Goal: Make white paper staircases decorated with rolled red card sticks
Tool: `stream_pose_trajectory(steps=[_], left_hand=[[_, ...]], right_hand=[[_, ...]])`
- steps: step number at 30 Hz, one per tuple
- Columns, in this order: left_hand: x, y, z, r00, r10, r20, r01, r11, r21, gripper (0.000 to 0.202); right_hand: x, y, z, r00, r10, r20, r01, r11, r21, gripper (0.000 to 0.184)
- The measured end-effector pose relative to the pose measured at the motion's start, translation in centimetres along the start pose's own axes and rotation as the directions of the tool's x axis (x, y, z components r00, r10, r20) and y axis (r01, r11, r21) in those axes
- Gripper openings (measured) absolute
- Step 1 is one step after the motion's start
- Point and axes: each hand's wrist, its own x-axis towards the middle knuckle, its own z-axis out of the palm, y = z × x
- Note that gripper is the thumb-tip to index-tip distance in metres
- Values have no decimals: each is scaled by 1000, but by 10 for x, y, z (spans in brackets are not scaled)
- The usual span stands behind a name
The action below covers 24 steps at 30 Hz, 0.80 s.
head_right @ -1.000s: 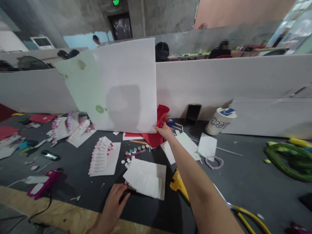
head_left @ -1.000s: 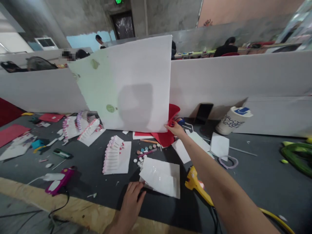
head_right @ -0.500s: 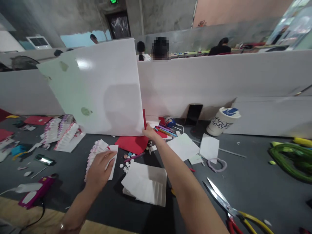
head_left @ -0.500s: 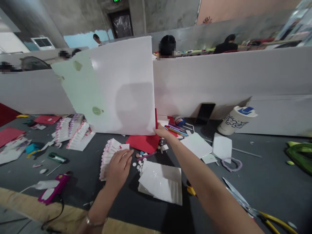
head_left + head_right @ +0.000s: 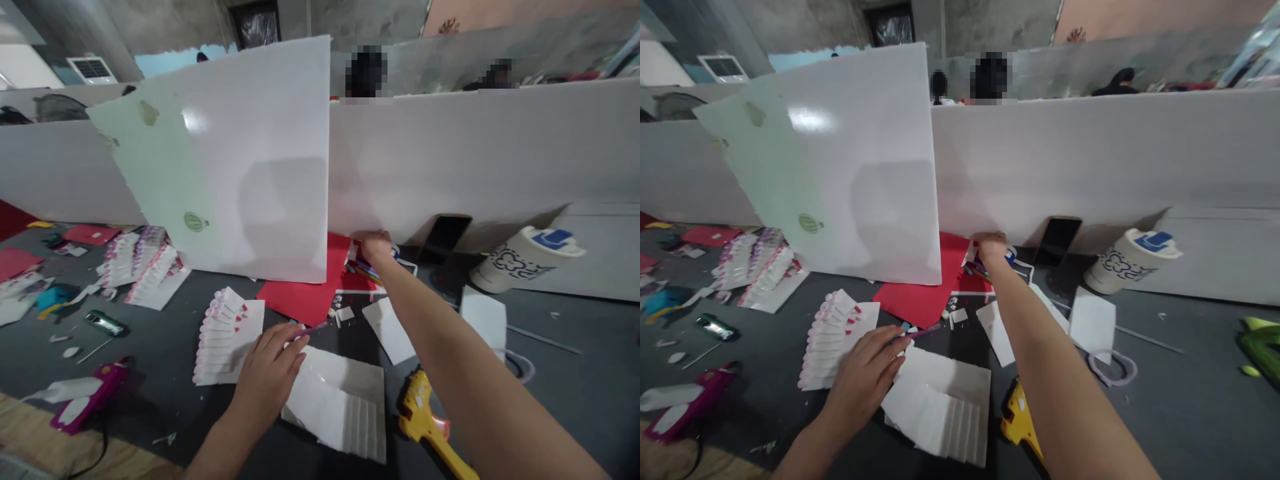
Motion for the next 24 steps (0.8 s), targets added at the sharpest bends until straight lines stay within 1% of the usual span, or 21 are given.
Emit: stream_pose_trajectory(steps=[4,7,8,11,15,18,21,24], left_hand=[[-22,2,-12,999,-36,-30,34,998,-43,23],[-34,2,-16,997,-66,-26,64,995,-75,22],[-36,2,-17,996,-80,-26,78,994,-82,22],[-40,0,-15,993,-115,-34,111,988,-103,22],[-37,4,-12,994,-107,-38,102,987,-121,22],[-38,10,-11,995,-95,-39,89,988,-128,22],[-46,14,-10,995,-89,-54,80,985,-150,23],[-58,13,-7,994,-91,-65,79,981,-175,25]], right_hand=[[6,4,10,996,89,-31,-89,996,-27,33],[5,8,9,991,110,-79,-113,993,-28,24],[4,10,8,989,110,-96,-113,993,-25,24],[-1,14,2,985,118,-129,-121,993,-14,28],[-2,14,0,982,159,-103,-160,987,1,24],[1,7,5,983,161,-90,-160,987,20,30],[5,1,11,982,144,-123,-141,989,37,26],[6,1,14,981,100,-164,-93,994,50,24]])
